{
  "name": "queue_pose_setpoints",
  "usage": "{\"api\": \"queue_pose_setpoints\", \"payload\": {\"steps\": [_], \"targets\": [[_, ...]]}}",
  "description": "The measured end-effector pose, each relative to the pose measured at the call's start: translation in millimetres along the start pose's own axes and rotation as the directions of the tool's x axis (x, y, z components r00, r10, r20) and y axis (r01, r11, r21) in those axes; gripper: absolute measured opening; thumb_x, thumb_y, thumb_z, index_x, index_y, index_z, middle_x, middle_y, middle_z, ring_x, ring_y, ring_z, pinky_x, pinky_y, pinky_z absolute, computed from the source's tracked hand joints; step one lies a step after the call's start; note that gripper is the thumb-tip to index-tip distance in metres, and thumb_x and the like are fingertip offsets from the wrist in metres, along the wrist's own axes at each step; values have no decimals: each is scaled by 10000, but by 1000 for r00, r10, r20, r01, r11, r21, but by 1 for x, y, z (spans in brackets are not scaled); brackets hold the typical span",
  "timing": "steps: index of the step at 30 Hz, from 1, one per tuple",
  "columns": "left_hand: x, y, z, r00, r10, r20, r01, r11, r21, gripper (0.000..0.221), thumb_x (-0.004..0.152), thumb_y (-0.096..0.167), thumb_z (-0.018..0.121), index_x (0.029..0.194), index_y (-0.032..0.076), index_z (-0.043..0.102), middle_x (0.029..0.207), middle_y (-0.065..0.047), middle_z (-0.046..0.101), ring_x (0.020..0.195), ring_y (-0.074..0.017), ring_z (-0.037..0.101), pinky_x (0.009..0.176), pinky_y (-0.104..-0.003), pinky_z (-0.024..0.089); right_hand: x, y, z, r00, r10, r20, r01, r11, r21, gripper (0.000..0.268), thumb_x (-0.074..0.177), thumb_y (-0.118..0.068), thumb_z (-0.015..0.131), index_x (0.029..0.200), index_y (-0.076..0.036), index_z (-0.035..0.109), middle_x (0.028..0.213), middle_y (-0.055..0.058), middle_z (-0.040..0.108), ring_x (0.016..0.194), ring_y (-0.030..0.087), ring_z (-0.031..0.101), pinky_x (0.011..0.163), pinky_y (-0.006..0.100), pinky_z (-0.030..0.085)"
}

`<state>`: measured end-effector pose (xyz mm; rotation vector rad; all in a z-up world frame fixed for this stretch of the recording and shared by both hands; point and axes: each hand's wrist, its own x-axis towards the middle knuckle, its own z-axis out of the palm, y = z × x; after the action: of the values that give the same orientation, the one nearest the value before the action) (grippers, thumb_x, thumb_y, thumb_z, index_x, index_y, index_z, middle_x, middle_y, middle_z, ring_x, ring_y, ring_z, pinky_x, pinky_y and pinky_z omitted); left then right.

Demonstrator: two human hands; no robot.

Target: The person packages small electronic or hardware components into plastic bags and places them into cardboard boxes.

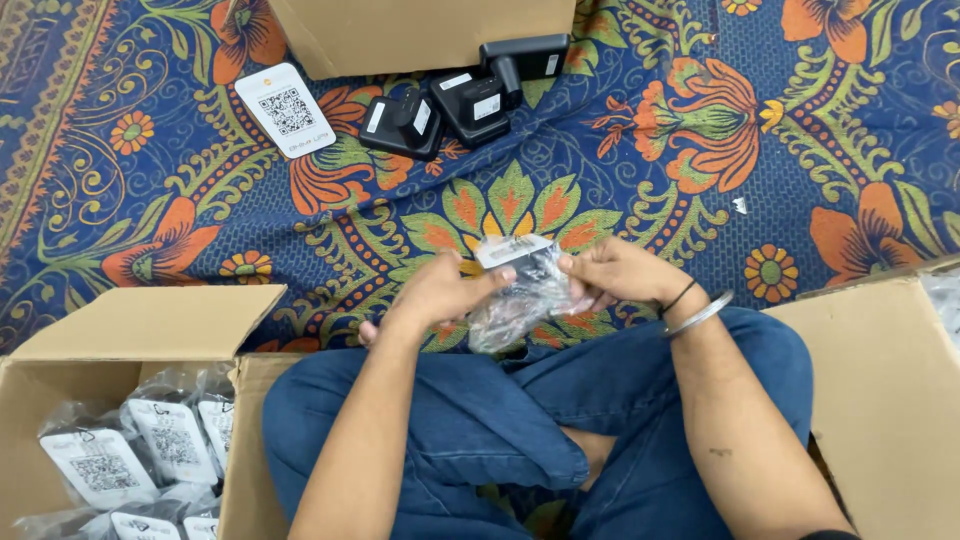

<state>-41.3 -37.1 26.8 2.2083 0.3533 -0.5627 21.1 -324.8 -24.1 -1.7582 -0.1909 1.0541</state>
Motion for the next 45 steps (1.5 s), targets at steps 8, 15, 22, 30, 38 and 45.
{"api": "queue_pose_setpoints", "payload": {"steps": [8, 15, 22, 30, 38, 45], "targets": [[49, -30, 58, 984, 151, -92, -117, 947, 298, 504, 700, 296, 809, 1129, 45, 729, 1023, -202, 754, 982, -358, 726, 846, -459, 571, 28, -17, 51, 899, -182, -397, 2, 911, -412, 879, 761, -293, 897, 1491, -75, 458, 808, 155, 748, 694, 221, 740, 656, 337, 570], [58, -45, 62, 969, -38, -245, 91, 974, 208, 496, 758, 431, 854, 1080, 61, 781, 1023, -167, 768, 963, -305, 749, 842, -429, 588, 51, 10, 53, 615, -722, -318, 413, 638, -650, 427, 776, -105, 783, 1196, -164, 731, 1046, 96, 759, 881, 277, 729, 792, 368, 583], [19, -1, 28, 952, 281, 121, -18, 447, -894, 519, 865, 321, 735, 1268, 6, 645, 1133, -122, 758, 991, -214, 757, 833, -397, 631, -2, -28, 77, 438, -725, -532, 262, 669, -696, 488, 845, 18, 734, 1284, -193, 750, 998, 131, 683, 922, 316, 697, 815, 400, 567], [7, -18, 34, 890, 356, -286, -420, 392, -819, 425, 864, 123, 796, 1226, -49, 656, 1075, -106, 750, 900, -163, 731, 796, -318, 611, 3, -44, 118, 763, -377, -525, 646, 485, 590, 634, 940, 81, 642, 1480, -38, 332, 1357, 126, 599, 1252, 239, 624, 1033, 409, 567], [-170, -83, -74, 744, 205, -636, -651, 437, -621, 373, 886, 104, 825, 1191, -15, 648, 1052, -55, 735, 936, -102, 678, 844, -298, 580, -7, -136, 194, 817, -575, -46, 503, 671, 545, 487, 1010, -24, 692, 1446, 11, 478, 1362, 131, 628, 1212, 235, 640, 1013, 398, 565], [-374, -211, -140, 728, 65, -683, -507, 721, -472, 313, 883, 109, 832, 1128, 33, 654, 1036, -3, 722, 951, -74, 660, 882, -256, 559, 14, -228, 352, 479, -516, 710, 341, 855, 391, 742, 940, -123, 706, 1592, -68, 355, 1428, 76, 549, 1225, 168, 555, 996, 313, 486]]}}
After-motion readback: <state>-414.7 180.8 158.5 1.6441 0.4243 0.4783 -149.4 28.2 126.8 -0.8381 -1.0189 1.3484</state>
